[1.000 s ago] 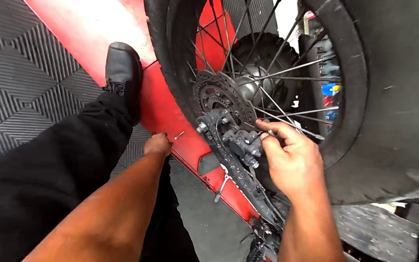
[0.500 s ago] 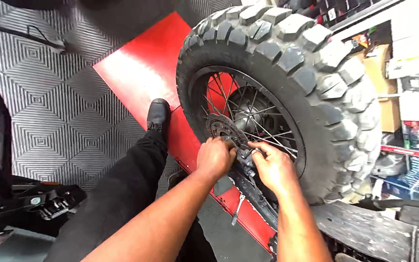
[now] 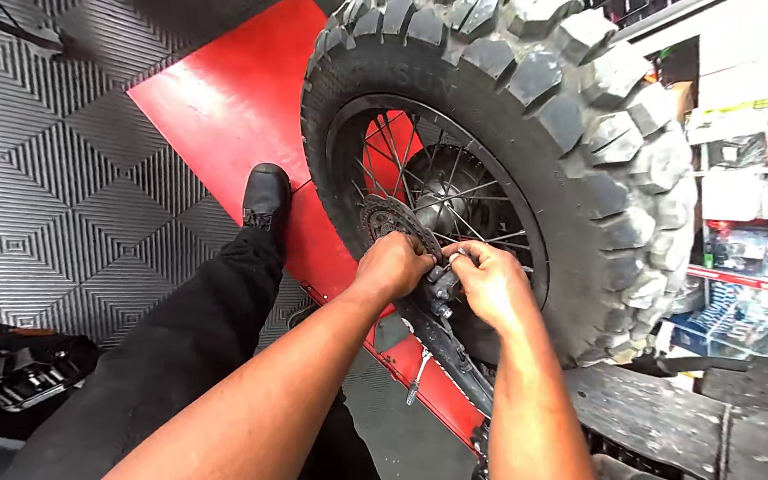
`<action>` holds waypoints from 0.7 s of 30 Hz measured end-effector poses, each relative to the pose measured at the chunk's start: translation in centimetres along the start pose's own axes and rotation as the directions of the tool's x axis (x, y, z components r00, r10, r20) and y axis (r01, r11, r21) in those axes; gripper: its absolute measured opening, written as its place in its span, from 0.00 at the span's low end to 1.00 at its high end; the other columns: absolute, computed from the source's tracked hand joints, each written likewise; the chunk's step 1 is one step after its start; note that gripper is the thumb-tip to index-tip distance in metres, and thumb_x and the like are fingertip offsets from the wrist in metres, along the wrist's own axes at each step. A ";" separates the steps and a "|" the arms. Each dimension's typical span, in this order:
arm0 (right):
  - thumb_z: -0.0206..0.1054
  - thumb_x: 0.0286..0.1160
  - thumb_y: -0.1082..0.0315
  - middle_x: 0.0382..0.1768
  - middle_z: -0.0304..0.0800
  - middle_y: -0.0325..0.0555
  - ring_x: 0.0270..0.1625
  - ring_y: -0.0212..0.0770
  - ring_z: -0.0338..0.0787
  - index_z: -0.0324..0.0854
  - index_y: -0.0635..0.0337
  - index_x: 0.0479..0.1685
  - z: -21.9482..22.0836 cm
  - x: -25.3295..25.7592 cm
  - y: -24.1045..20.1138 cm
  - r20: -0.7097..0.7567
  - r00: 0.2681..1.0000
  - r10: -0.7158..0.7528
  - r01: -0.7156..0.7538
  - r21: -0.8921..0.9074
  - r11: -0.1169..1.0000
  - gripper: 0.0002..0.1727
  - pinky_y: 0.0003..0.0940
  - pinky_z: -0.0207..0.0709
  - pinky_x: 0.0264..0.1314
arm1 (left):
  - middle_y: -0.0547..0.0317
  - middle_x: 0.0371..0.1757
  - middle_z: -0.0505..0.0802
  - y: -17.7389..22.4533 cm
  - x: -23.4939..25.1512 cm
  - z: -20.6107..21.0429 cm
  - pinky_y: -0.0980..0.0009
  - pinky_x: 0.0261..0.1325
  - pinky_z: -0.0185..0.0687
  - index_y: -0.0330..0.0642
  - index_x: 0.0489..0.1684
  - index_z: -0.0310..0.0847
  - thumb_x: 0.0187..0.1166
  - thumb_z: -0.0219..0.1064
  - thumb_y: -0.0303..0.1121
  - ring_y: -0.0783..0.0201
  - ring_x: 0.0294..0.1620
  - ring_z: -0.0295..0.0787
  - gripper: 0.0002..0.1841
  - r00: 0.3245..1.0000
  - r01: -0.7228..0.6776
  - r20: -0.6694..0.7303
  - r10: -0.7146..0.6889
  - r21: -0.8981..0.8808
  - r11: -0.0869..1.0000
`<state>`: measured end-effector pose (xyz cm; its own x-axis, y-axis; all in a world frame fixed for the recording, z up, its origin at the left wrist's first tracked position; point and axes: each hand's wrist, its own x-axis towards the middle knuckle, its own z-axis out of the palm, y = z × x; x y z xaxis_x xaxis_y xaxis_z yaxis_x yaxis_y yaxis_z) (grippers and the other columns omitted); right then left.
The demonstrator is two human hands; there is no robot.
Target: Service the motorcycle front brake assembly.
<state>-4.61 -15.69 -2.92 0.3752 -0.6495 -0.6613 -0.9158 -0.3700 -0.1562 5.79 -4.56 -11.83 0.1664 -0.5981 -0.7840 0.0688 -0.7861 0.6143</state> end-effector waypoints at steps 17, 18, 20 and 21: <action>0.60 0.82 0.52 0.39 0.94 0.30 0.45 0.36 0.91 0.93 0.29 0.51 0.1 0.0 0.4 -0.005 1.000 0.000 0.000 0.021 1.000 0.14 0.56 0.80 0.44 | 0.58 0.35 0.94 1.2 -1.0 -0.3 0.44 0.39 0.84 0.56 0.34 0.90 0.79 0.66 0.56 0.52 0.41 0.93 0.17 0.975 0.085 -0.221 0.008 0.407 0.909; 0.60 0.82 0.52 0.39 0.94 0.30 0.45 0.36 0.91 0.93 0.29 0.51 0.2 0.0 0.4 -0.007 1.000 -0.001 0.001 0.021 1.000 0.14 0.56 0.80 0.44 | 0.57 0.34 0.94 1.3 -1.1 -0.3 0.45 0.38 0.83 0.55 0.32 0.89 0.80 0.65 0.55 0.51 0.40 0.93 0.17 0.976 0.082 -0.216 0.013 0.424 0.902; 0.60 0.82 0.52 0.39 0.94 0.29 0.45 0.35 0.91 0.93 0.29 0.50 0.2 -0.1 0.4 -0.016 1.000 -0.005 0.005 0.017 1.000 0.14 0.55 0.80 0.44 | 0.55 0.32 0.93 1.5 -1.4 -0.1 0.45 0.37 0.82 0.52 0.30 0.87 0.82 0.63 0.53 0.49 0.39 0.93 0.18 0.978 0.067 -0.206 0.038 0.482 0.874; 0.60 0.82 0.52 0.39 0.94 0.29 0.45 0.35 0.91 0.93 0.29 0.50 0.2 -0.1 0.4 -0.018 1.000 -0.006 0.006 0.013 1.000 0.14 0.55 0.80 0.44 | 0.54 0.32 0.93 1.6 -1.5 0.1 0.45 0.36 0.82 0.50 0.29 0.87 0.82 0.62 0.51 0.49 0.39 0.93 0.18 0.977 0.052 -0.205 0.064 0.514 0.856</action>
<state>-5.00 -15.62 -3.10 0.3831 -0.6589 -0.6473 -0.9153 -0.3650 -0.1701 5.57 -4.93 -9.66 0.3689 -0.6020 -0.7082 -0.4378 -0.7846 0.4390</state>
